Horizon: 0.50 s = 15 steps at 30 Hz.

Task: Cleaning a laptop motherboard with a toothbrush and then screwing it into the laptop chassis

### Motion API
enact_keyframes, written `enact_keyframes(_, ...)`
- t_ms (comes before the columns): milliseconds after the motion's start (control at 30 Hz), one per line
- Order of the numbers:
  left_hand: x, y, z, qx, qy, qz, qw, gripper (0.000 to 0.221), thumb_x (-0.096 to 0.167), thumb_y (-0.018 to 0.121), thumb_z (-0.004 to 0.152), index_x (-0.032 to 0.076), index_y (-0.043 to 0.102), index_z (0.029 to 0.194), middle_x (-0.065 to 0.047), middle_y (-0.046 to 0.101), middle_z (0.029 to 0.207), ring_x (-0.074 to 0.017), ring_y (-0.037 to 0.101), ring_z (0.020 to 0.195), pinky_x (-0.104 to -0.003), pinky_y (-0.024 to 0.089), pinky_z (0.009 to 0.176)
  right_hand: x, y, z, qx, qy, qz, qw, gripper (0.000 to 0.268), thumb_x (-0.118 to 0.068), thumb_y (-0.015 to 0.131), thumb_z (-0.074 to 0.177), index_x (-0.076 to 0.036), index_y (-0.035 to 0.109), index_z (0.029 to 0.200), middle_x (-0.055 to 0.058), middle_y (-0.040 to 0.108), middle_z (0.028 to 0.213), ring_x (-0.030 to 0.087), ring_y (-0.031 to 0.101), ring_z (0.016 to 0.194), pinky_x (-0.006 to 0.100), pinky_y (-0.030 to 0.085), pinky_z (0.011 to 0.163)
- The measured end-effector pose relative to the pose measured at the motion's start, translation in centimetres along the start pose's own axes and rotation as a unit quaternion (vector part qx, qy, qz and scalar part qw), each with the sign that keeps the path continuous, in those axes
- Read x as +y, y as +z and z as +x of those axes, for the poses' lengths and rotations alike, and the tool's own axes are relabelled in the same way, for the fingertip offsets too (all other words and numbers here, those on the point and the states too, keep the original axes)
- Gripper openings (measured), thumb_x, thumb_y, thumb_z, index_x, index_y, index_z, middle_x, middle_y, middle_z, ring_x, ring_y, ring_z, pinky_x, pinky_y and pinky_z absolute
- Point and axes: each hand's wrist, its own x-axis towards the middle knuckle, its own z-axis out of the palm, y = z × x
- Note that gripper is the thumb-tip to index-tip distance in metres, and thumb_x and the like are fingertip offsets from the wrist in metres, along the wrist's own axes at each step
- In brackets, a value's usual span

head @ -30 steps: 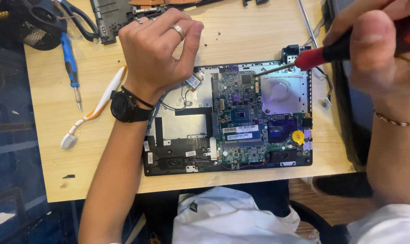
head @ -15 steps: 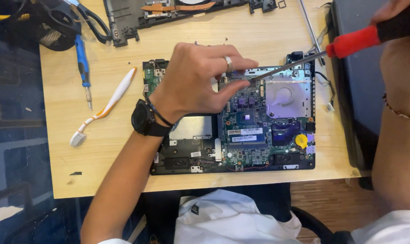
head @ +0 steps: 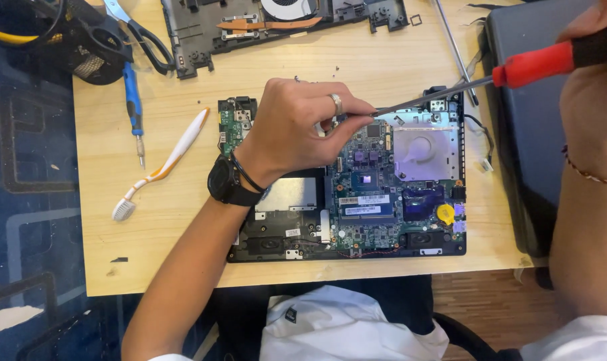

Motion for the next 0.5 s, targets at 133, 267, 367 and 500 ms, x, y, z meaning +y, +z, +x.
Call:
enact_keyframes(133, 0.1, -0.2, 0.1, 0.044, 0.001, 0.01, 0.999, 0.006, 0.01, 0.081, 0.095, 0.005, 0.08, 0.092, -0.005, 0.08, 0.087, -0.0129, 0.066, 0.055, -0.024, 0.046, 0.046, 0.6, 0.2, -0.3, 0.015, 0.006, -0.037, 0.999, 0.053, -0.045, 0.027, 0.13, 0.005, 0.044, 0.13, 0.024, 0.047, 0.114, 0.031, 0.046, 0.099, 0.04, 0.043, 0.089)
enact_keyframes(267, 0.5, -0.4, 0.4, 0.062, -0.01, -0.015, 0.998, 0.004, 0.005, 0.079, 0.096, 0.002, 0.079, 0.095, -0.009, 0.079, 0.085, -0.0145, 0.067, 0.059, -0.024, 0.048, 0.05, -4.7, 4.2, 1.7, 0.088, 0.059, -0.058, 0.993, 0.052, -0.045, 0.029, 0.129, 0.004, 0.048, 0.131, 0.023, 0.052, 0.118, 0.03, 0.049, 0.101, 0.038, 0.041, 0.082)
enact_keyframes(367, 0.5, -0.3, 0.3, 0.084, -0.026, -0.005, 0.996, 0.002, 0.004, 0.078, 0.096, 0.004, 0.077, 0.096, -0.008, 0.079, 0.087, -0.0125, 0.061, 0.053, -0.022, 0.047, 0.048, -9.0, 7.7, 3.8, 0.223, 0.165, -0.013, 0.961, 0.043, -0.051, 0.042, 0.109, -0.009, 0.052, 0.114, 0.008, 0.05, 0.1, 0.019, 0.05, 0.086, 0.031, 0.044, 0.064)
enact_keyframes(500, 0.3, -0.4, 0.3, 0.102, -0.032, 0.013, 0.994, 0.002, 0.004, 0.078, 0.097, 0.003, 0.077, 0.099, -0.009, 0.079, 0.091, -0.0114, 0.059, 0.054, -0.022, 0.047, 0.051, -10.0, 8.9, 4.6, 0.216, 0.079, 0.004, 0.973, 0.04, -0.039, 0.035, 0.116, -0.004, 0.055, 0.121, 0.013, 0.057, 0.113, 0.024, 0.057, 0.093, 0.033, 0.051, 0.072)
